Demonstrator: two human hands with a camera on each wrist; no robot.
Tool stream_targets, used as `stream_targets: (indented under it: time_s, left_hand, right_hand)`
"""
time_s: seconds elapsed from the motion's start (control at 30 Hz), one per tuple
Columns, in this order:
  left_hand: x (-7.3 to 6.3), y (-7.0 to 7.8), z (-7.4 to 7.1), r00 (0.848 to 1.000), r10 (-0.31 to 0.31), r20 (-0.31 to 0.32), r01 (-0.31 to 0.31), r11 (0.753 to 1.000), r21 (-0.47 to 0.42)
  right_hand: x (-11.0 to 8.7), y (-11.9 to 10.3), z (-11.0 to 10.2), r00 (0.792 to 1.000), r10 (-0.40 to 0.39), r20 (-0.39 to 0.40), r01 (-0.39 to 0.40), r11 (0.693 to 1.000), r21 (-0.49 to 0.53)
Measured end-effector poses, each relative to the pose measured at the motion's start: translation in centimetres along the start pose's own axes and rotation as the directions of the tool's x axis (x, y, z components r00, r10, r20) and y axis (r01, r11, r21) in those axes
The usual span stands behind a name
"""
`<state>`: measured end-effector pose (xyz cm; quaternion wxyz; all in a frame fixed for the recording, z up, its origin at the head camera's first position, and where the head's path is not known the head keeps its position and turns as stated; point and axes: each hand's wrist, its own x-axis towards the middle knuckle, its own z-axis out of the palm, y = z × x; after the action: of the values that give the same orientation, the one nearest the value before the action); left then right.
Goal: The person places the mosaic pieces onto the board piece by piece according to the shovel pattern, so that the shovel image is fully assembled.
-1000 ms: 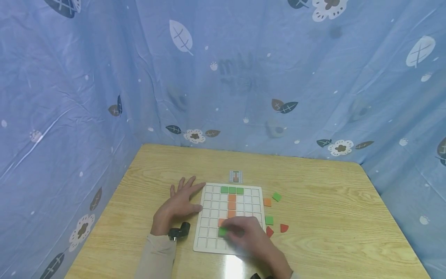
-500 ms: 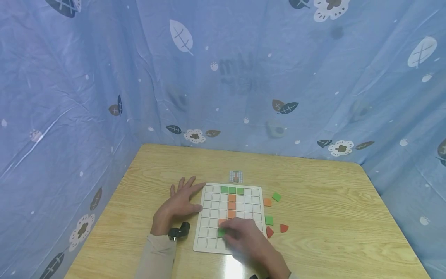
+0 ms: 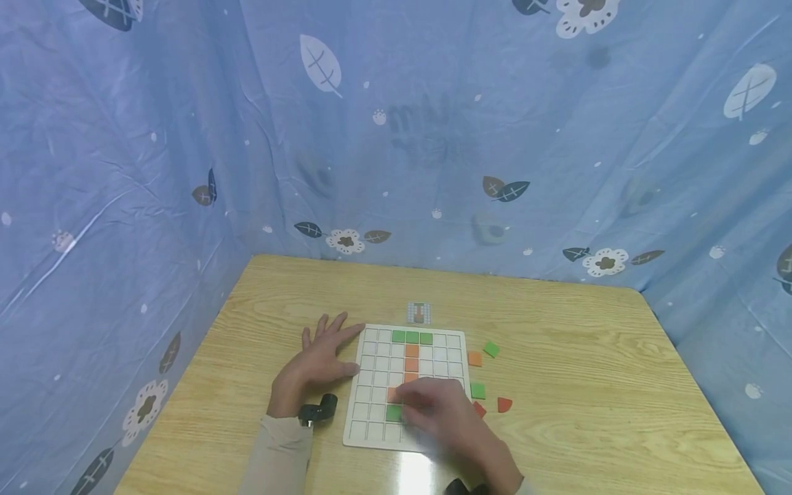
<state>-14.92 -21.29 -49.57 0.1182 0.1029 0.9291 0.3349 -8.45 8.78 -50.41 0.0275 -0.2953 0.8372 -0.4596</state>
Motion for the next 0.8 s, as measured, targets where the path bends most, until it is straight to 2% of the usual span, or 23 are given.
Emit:
stream_targets:
  time_s: [0.07,0.13,0.23,0.4,0.57,0.8]
  left_hand:
    - [0.0,0.0,0.0,1.0,0.0,0.0,0.0,1.0,0.0]
    - [0.0,0.0,0.0,1.0,0.0,0.0,0.0,1.0,0.001]
    - [0.1,0.0,0.0,1.0,-0.002,0.001,0.002,1.0,0.003]
    - [0.0,0.0,0.0,1.0,0.001,-0.002,-0.001,1.0,0.006]
    - [0.0,0.1,0.1,1.0,-0.002,-0.001,0.002,1.0,0.0]
    - [0.0,0.2,0.1,1.0,-0.01,-0.001,0.01,1.0,0.001]
  right_hand:
    - [0.4,0.3,-0.9,0.998,-0.051,-0.041,0.049,0.998,-0.047]
    - [0.7,0.6,-2.0,0.994,-0.08,-0.08,0.072,0.992,-0.103]
    - [1.0,1.0,-3.8,0.984,-0.112,-0.141,0.093,0.986,-0.135]
    - [1.1,1.9,-6.9,0.975,-0.055,-0.215,0.015,0.983,-0.183]
    - [1.1,3.3,-9.5,0.952,-0.008,-0.305,-0.054,0.979,-0.194]
    - [0.2,5.7,-11.5,0.904,0.083,-0.418,-0.118,0.991,-0.059]
